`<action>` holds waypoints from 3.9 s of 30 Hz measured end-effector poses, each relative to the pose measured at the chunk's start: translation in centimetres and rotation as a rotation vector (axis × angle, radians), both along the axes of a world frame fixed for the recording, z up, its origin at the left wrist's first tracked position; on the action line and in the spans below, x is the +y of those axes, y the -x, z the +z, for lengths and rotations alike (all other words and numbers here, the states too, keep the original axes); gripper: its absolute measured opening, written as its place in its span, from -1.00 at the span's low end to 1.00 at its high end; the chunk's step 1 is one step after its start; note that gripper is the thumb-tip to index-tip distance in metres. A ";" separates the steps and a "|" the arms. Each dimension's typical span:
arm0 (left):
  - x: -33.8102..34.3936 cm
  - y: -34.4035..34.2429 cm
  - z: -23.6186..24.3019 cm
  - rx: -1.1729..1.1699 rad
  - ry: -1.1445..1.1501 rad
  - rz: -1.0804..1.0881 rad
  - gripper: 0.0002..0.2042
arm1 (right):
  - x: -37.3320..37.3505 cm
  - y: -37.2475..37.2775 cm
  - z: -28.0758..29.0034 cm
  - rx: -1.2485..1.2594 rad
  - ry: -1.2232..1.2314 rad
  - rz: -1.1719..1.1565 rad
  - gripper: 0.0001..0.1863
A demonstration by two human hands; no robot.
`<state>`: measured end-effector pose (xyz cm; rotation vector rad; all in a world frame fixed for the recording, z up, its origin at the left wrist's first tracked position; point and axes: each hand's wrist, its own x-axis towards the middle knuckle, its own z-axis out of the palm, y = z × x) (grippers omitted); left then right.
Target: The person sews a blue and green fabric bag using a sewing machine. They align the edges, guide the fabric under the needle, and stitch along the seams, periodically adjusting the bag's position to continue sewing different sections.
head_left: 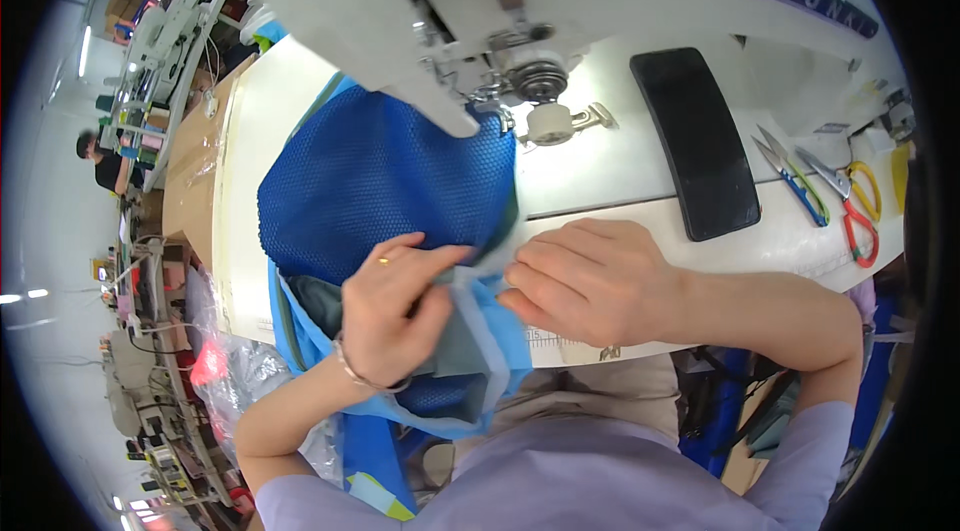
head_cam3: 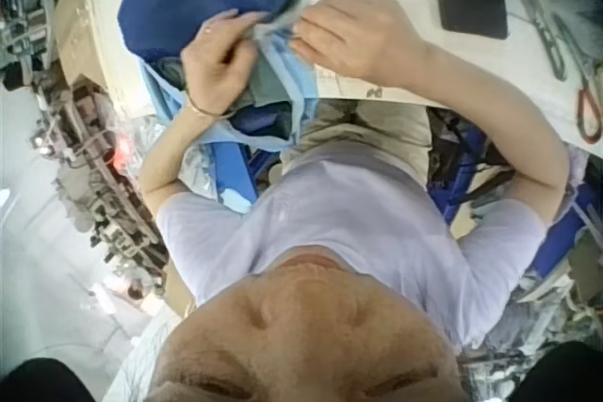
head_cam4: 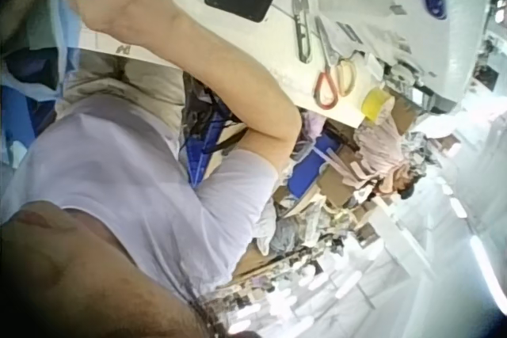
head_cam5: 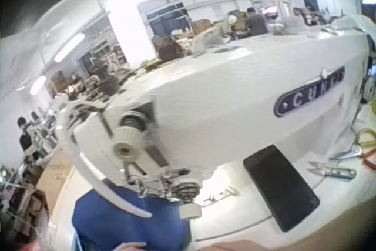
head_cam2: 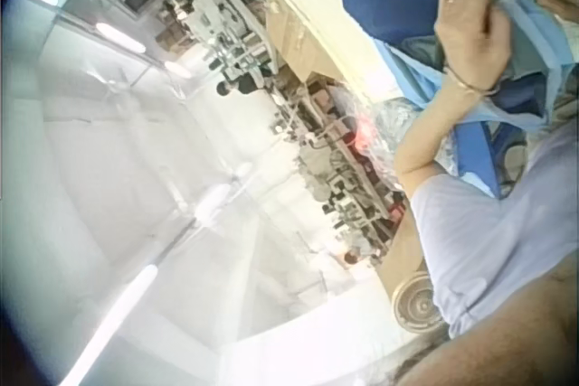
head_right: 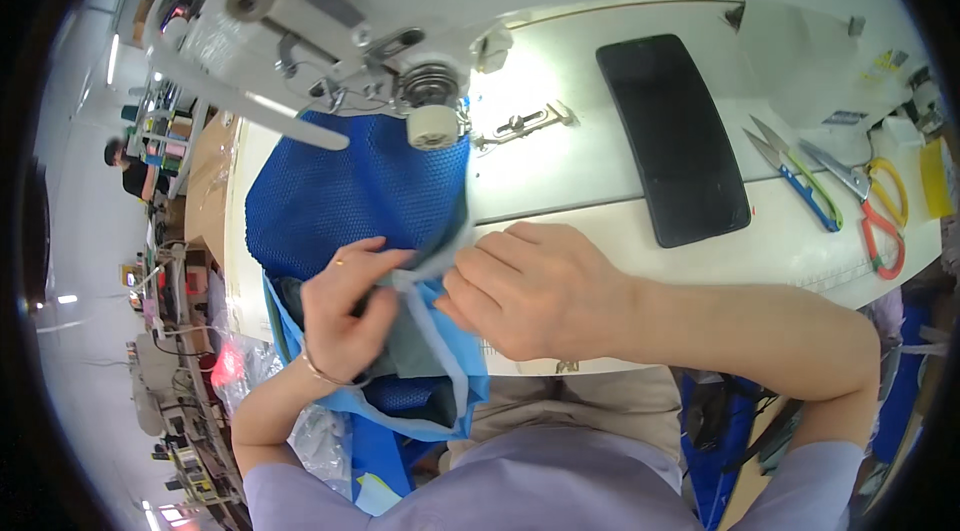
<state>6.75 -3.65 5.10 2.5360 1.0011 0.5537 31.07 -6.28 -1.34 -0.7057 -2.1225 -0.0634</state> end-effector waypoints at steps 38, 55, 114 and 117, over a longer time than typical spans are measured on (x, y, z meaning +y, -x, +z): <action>1.9 -1.2 0.7 -0.010 -0.036 -0.244 -0.79 | 0.4 0.4 -1.2 -0.045 -0.033 -0.045 -0.81; 5.4 -1.0 -3.1 0.157 -0.258 -0.327 -0.50 | 0.3 0.4 -0.8 -0.183 -0.084 0.010 -0.79; 5.6 1.4 -0.8 0.132 -0.114 -0.278 -0.74 | -2.9 1.5 0.4 -0.300 0.232 0.321 -0.33; 4.2 -1.5 1.9 0.151 -0.185 -0.250 -0.79 | -3.0 1.2 0.3 -0.322 0.241 0.312 -0.32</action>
